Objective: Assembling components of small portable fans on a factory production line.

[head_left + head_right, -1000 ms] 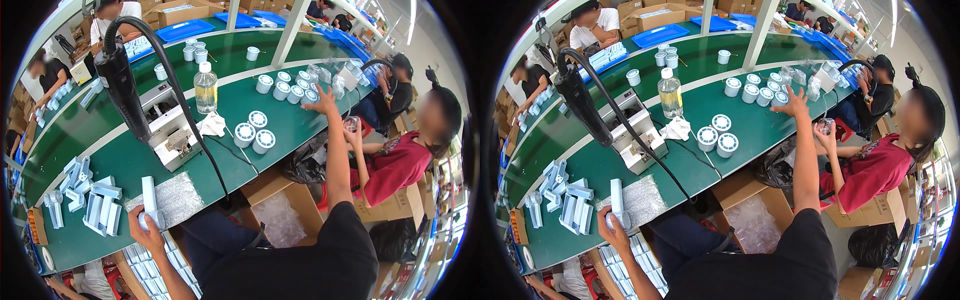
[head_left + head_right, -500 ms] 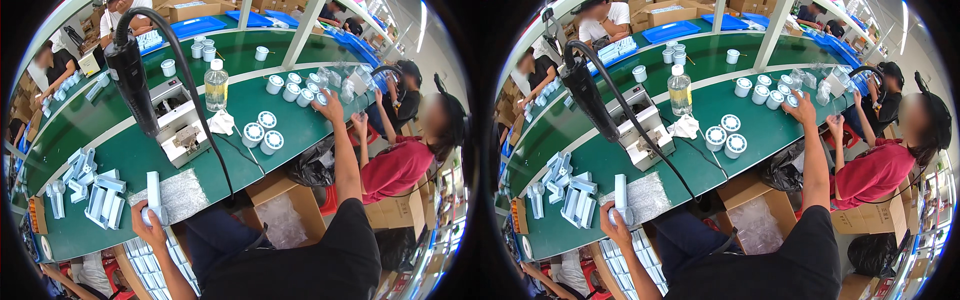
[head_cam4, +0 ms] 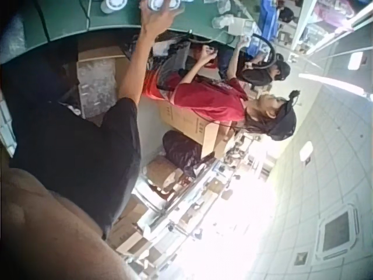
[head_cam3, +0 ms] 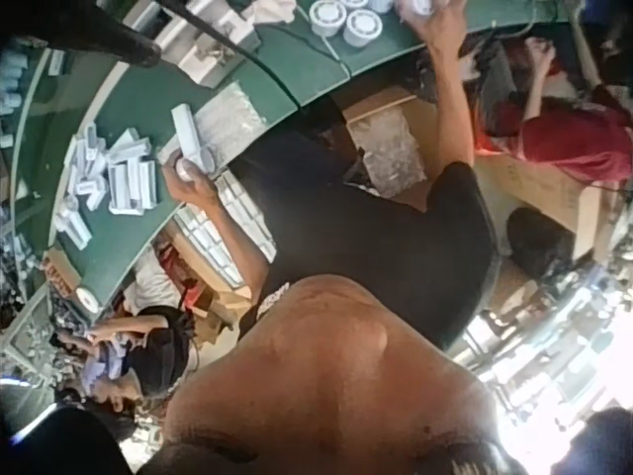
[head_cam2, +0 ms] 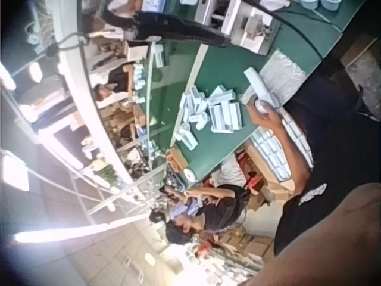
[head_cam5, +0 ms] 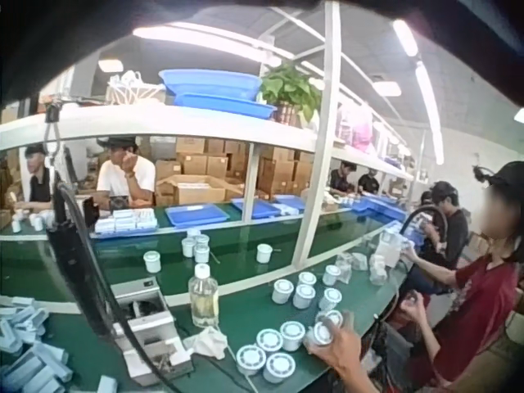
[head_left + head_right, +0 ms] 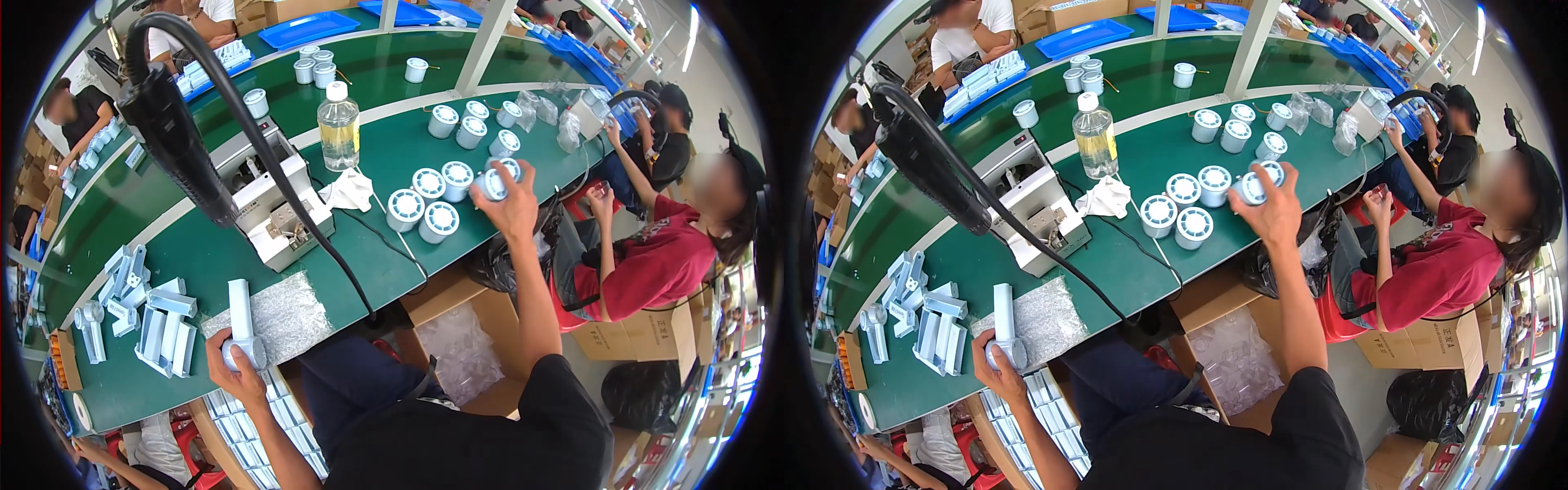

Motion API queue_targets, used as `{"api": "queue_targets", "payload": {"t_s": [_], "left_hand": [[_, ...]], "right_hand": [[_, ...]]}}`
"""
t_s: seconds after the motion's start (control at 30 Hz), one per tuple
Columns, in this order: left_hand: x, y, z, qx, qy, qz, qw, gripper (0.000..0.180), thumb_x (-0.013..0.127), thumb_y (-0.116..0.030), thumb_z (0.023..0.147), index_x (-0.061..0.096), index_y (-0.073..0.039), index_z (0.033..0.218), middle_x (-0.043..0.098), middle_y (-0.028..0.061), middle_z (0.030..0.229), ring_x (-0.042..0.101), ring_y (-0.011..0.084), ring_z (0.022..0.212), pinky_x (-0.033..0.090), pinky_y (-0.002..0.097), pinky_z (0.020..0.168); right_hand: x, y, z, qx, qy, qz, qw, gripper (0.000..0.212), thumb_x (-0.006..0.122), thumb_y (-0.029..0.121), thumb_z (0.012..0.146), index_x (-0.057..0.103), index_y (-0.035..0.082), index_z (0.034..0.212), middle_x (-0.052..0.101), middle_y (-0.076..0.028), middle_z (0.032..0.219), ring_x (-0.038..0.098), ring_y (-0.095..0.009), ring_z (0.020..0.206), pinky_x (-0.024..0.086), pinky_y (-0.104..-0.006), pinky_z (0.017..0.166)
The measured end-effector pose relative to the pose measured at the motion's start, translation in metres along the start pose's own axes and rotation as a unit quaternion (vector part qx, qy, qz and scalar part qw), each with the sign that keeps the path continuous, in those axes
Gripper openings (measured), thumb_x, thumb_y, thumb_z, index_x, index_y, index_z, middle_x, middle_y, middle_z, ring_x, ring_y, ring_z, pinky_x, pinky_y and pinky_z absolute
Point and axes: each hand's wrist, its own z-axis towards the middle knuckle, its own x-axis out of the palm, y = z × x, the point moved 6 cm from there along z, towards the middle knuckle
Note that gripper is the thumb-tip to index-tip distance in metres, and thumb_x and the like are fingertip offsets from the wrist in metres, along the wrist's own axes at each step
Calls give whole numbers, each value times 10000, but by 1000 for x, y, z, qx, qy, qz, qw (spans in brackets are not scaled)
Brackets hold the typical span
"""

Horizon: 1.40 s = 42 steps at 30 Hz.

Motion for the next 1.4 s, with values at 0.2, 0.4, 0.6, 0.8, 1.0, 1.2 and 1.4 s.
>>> {"api": "queue_targets", "payload": {"t_s": [0.2, 0.4, 0.6, 0.8, 1.0, 1.2, 1.4], "left_hand": [[1, 1, -1, 0, 1, -2, 1000, 441, 553, -374, 996, 637, 57, 1026, 631, 164, 912, 607, 290, 830, 471, 390, 776], [-2, 3, -2, 0, 0, -8, 1000, 407, 565, -342, 995, 636, 58, 1032, 629, 158, 910, 598, 279, 831, 470, 385, 779], [0, 1, 0, -9, 8, -16, 1000, 378, 567, -315, 985, 639, 53, 1035, 634, 160, 922, 602, 284, 841, 472, 385, 787], [-3, 1, -1, 5, 2, -16, 1000, 336, 571, -276, 970, 645, 42, 1049, 643, 174, 931, 610, 303, 840, 474, 399, 786], [-3, 1, -4, 0, 2, -8, 1000, 333, 567, -286, 975, 642, 33, 1034, 638, 171, 922, 610, 309, 831, 474, 398, 776], [-3, 0, -3, -1, -2, -7, 1000, 331, 563, -283, 978, 642, 34, 1031, 639, 172, 918, 610, 316, 819, 475, 399, 763], [-2, 0, 0, 6, -6, -10, 1000, 327, 574, -278, 976, 646, 36, 1032, 641, 174, 919, 612, 322, 818, 478, 399, 760]], "right_hand": [[2, 16, -8, -57, 44, -9, 997, 651, 888, 442, 690, 690, 174, 1250, 491, -228, 1414, 632, -418, 1141, 567, -484, 876], [1, 12, 11, -68, 162, 53, 983, 729, 835, 520, 769, 623, 224, 1400, 412, -230, 1543, 560, -429, 1291, 513, -502, 1009], [18, -45, 89, 15, 74, 122, 990, 850, 791, 623, 787, 518, 268, 1510, 328, -234, 1620, 510, -429, 1371, 490, -492, 1064], [89, -38, 151, -76, 245, -55, 965, 1212, 829, 783, 583, 322, 375, 1606, 236, -279, 1649, 325, -479, 1490, 358, -564, 1182], [131, -7, 159, -74, 328, -54, 940, 1155, 746, 860, 614, 363, 373, 1589, 230, -227, 1671, 219, -525, 1514, 333, -594, 1191], [137, -9, 162, -114, 195, -33, 974, 843, 777, 771, 654, 699, 259, 1319, 503, -192, 1380, 458, -451, 1283, 441, -560, 1086], [144, -12, 177, -79, 218, -40, 972, 824, 828, 667, 653, 691, 160, 1289, 524, -240, 1346, 522, -424, 1259, 455, -505, 1082]]}}
